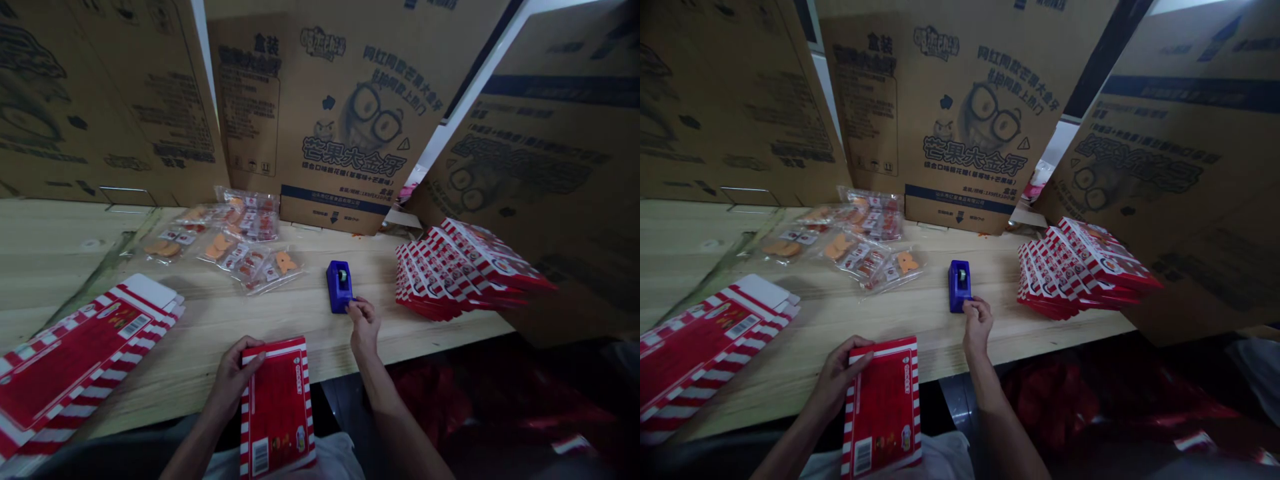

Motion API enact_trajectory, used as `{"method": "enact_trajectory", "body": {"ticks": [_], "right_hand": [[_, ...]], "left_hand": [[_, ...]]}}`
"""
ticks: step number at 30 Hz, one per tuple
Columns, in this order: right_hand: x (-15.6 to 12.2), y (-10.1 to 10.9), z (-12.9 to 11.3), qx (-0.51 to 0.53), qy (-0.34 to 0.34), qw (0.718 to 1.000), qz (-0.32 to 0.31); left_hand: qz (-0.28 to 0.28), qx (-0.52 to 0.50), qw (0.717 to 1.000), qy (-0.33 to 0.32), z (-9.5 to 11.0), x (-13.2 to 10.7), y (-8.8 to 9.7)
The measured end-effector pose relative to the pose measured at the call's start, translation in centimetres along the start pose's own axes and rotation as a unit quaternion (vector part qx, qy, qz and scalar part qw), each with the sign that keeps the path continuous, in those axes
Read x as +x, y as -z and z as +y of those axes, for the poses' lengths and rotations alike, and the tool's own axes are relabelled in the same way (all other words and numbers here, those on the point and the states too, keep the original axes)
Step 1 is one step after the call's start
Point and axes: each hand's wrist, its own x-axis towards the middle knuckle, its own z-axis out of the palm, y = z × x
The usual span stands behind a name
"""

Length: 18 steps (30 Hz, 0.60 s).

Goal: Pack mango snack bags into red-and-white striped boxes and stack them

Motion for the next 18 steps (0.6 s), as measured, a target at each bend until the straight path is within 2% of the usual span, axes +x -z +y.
{"method": "enact_trajectory", "body": {"ticks": [4, 8, 10, 11, 13, 14, 15, 17, 18], "right_hand": [[-1.5, 0.2, 0.9, -0.016, -0.011, 0.998, 0.056], [-1.9, 1.1, 1.3, -0.033, -0.011, 0.999, 0.042], [-2.0, 1.9, 0.3, -0.031, -0.013, 0.999, 0.029], [-2.0, 2.1, -0.7, -0.027, -0.014, 1.000, 0.003], [-1.5, 2.1, -3.6, -0.023, -0.009, 0.993, -0.112], [-1.1, 1.7, -5.4, -0.029, -0.001, 0.976, -0.216], [-0.6, 0.9, -7.4, -0.049, 0.018, 0.943, -0.328], [0.5, -1.4, -11.0, -0.097, 0.061, 0.828, -0.549], [1.0, -2.7, -12.4, -0.111, 0.081, 0.763, -0.631]], "left_hand": [[-0.022, -0.021, 1.000, 0.002, -0.1, 0.2, -0.2], [-0.013, -0.033, 0.999, -0.008, -0.1, 0.3, -0.5], [-0.001, -0.034, 0.999, -0.014, 0.0, 0.3, -0.7], [0.000, -0.034, 0.999, -0.017, 0.1, 0.3, -0.7], [-0.008, -0.033, 0.999, -0.022, 0.2, 0.4, -0.9], [-0.017, -0.032, 0.999, -0.025, 0.3, 0.5, -1.1], [-0.031, -0.029, 0.999, -0.028, 0.3, 0.5, -1.3], [-0.059, -0.015, 0.998, -0.035, 0.5, 0.6, -1.7], [-0.073, -0.007, 0.997, -0.040, 0.7, 0.6, -1.9]]}}
